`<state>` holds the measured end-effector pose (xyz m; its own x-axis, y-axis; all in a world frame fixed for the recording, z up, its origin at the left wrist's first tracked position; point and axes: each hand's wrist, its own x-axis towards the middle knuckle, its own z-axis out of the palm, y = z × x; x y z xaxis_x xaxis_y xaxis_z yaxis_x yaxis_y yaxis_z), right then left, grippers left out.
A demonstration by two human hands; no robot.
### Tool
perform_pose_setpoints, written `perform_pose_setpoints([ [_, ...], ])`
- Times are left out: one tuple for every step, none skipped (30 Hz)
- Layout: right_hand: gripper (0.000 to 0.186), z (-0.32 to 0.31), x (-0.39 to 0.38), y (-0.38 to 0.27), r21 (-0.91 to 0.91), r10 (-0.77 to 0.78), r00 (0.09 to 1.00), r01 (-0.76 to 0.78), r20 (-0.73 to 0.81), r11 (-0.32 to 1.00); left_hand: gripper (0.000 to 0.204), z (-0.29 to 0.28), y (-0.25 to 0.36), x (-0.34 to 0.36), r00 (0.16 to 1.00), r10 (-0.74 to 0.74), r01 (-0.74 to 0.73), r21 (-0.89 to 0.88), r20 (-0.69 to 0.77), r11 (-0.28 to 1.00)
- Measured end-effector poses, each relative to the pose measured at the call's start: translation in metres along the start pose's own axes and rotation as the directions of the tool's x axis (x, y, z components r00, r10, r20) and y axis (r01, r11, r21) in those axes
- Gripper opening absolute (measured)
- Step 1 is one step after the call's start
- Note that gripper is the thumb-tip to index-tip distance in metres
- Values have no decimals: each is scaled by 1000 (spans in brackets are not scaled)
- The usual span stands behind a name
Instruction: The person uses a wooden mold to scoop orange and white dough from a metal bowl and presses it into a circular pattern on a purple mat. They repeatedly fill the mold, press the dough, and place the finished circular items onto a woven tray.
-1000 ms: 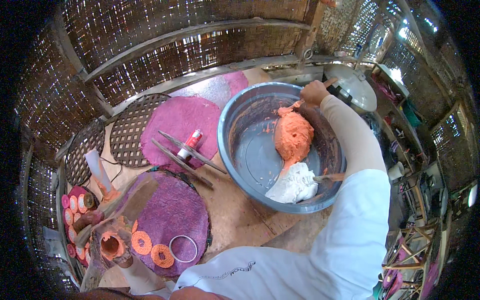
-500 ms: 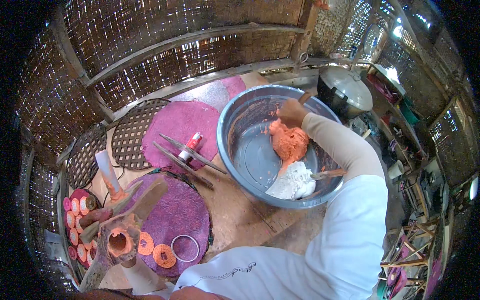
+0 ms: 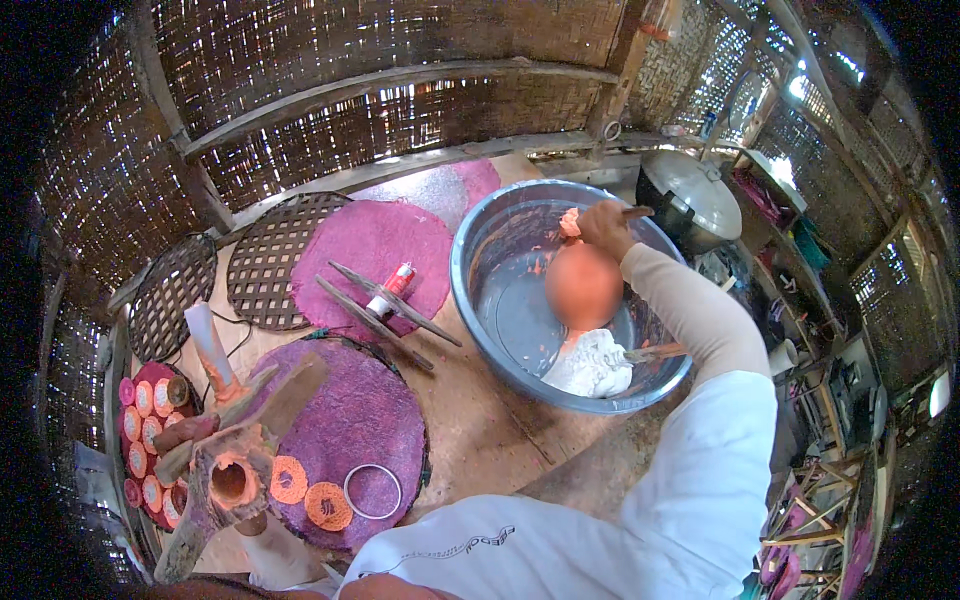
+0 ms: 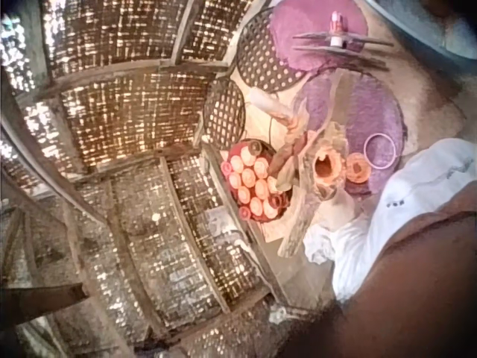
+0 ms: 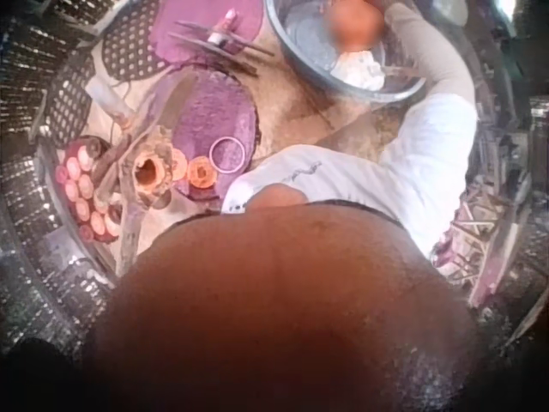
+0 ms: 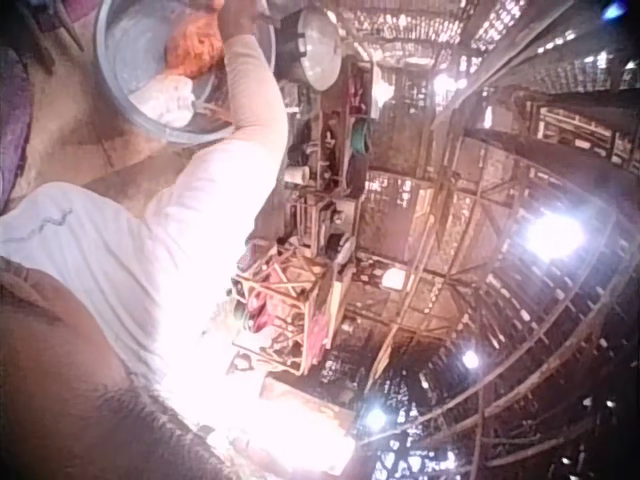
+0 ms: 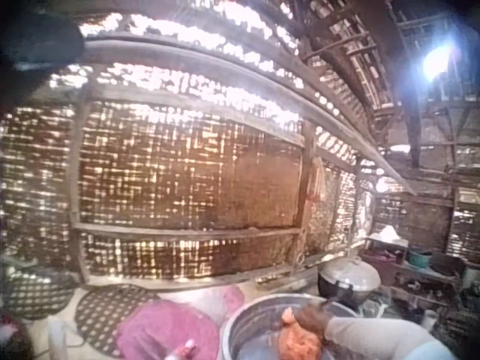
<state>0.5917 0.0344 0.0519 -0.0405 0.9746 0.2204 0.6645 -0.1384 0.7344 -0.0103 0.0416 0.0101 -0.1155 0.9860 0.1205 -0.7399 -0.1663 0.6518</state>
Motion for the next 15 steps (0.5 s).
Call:
perform_pose_setpoints([
  [12, 19, -4, -6, 6, 20, 991, -20, -131, 1000, 34, 0, -1, 1, 1000, 1, -1, 0, -1, 1000],
  [11, 52, -8, -10, 12, 39, 999, -39, -32, 999, 34, 1, -2, 3, 1000, -8, 8, 0, 12, 1000],
  [11, 53, -6, -19, 57, 33, 997, -37, 66, 998, 34, 0, -2, 1, 1000, -1, 1, -3, 8, 1000],
  [11, 45, -1, -31, 98, 27, 987, -43, 161, 994, 34, 0, -2, 1, 1000, 0, 0, 10, 7, 1000],
  [12, 37, 2, -39, 137, 16, 967, -52, 254, 989, 34, -1, -2, -1, 1000, 2, -2, 10, 4, 1000],
  [11, 15, 4, -35, 203, -36, 948, -31, 317, 979, 34, -2, 0, -3, 1000, 13, -13, 12, 3, 1000],
  [10, 11, 1, -34, 31, -5, 989, 0, 148, 1000, 34, -1, 0, -3, 1000, 14, -14, 14, 4, 1000],
  [10, 10, -4, -32, -144, -4, 1000, 0, -29, 990, 34, -2, 0, -3, 1000, 19, -19, 19, 0, 1000],
  [9, 13, -5, -31, -196, 25, 996, -43, -89, 980, 34, -2, 0, -1, 1000, 21, -21, 23, -2, 1000],
  [8, 16, -3, -29, -242, 53, 987, -89, -152, 966, 34, 0, -1, 0, 1000, 20, -20, 24, 0, 1000],
  [9, 27, 0, -32, -226, 58, 996, -70, -63, 972, 34, -1, 0, -2, 1000, 24, -24, 21, -3, 1000],
  [9, 29, 5, -33, -216, 62, 998, -56, 21, 975, 34, 0, -1, -1, 1000, 28, -28, 18, -4, 999],
  [10, 30, 6, -34, -204, 65, 992, -42, 104, 978, 34, -1, 0, -2, 1000, 24, -24, 11, 1, 1000],
  [11, 32, 5, -35, -173, -7, 996, 22, 85, 985, 34, 0, 0, -1, 1000, 27, -27, 13, 1, 1000],
  [12, 32, 7, -37, -109, 3, 989, 13, 145, 994, 34, 0, -1, -2, 1000, 25, -25, 11, 2, 1000],
])
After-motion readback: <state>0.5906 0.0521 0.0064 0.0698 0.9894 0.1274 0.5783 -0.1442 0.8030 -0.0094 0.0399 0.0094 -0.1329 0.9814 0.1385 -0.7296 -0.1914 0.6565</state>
